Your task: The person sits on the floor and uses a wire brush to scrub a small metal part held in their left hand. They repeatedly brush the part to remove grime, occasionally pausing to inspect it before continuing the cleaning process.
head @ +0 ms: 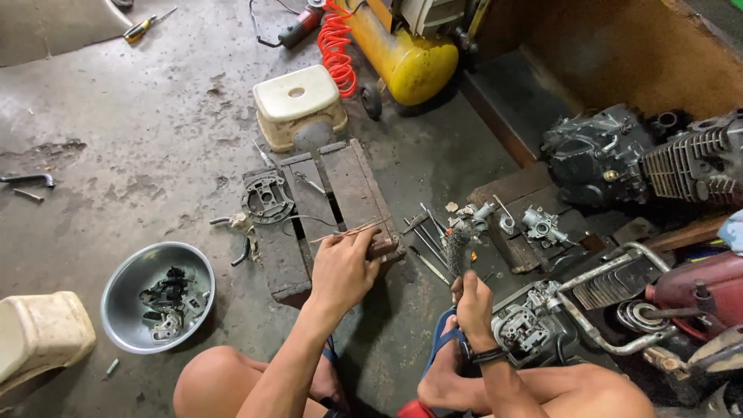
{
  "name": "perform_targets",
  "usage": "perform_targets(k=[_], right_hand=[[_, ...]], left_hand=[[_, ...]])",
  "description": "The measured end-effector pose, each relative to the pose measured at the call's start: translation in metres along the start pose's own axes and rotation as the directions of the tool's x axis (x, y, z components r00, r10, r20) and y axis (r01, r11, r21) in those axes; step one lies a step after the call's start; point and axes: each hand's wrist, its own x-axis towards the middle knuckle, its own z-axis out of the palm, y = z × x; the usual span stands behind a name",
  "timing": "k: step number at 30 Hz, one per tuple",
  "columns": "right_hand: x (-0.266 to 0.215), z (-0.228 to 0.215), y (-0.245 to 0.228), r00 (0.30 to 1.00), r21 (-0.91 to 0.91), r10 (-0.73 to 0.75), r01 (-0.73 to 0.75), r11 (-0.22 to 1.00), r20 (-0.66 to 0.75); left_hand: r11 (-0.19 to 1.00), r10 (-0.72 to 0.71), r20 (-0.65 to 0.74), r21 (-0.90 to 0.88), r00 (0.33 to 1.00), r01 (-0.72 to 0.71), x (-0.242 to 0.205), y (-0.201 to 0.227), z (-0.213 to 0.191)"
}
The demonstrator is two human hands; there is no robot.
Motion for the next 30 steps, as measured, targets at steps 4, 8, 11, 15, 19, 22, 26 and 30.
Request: perform_targets(k=[4, 8, 11, 15, 19, 22, 26, 30], right_hand=[[0.002, 0.001, 0.015, 1.000, 0.017, 0.014, -0.014, 1.000, 0.010], [0.002, 0.005, 0.021, 0.999, 0.023, 0.033, -0.034, 0.999, 0.032], [-0.001, 0.012, 0.024, 0.995, -0.022, 0.064, -0.062, 0.998, 0.078], [-0.003, 0.017, 0.036, 0.991, -0.086, 0.082, -0.073, 0.994, 0.101], [-0.003, 0.017, 0.038, 0.990, -0.087, 0.108, -0.100, 0.991, 0.092], [-0.003, 0.017, 0.030, 0.988, -0.084, 0.138, -0.132, 0.988, 0.074], [0.001, 0.019, 0.029, 0.988, -0.088, 0.131, -0.123, 0.988, 0.083], [0.007, 0.033, 0.036, 0.987, -0.121, 0.104, -0.090, 0.989, 0.122]], left_hand=[[0.993, -0.097, 0.241, -0.046, 0.966, 0.112, 0.002, 0.003, -0.005], [0.966, -0.112, 0.373, -0.175, 0.921, 0.189, 0.010, 0.002, -0.005], [0.980, -0.048, 0.383, -0.159, 0.923, 0.117, 0.022, -0.010, 0.018], [0.979, -0.013, 0.374, -0.183, 0.927, 0.088, 0.037, -0.031, 0.056], [0.984, 0.019, 0.389, -0.170, 0.921, 0.051, 0.047, -0.041, 0.069], [0.985, 0.075, 0.403, -0.175, 0.912, -0.004, 0.051, -0.047, 0.082], [0.958, 0.233, 0.396, -0.252, 0.888, -0.139, 0.055, -0.050, 0.085], [0.949, 0.175, 0.426, -0.314, 0.887, -0.036, 0.059, -0.043, 0.060]])
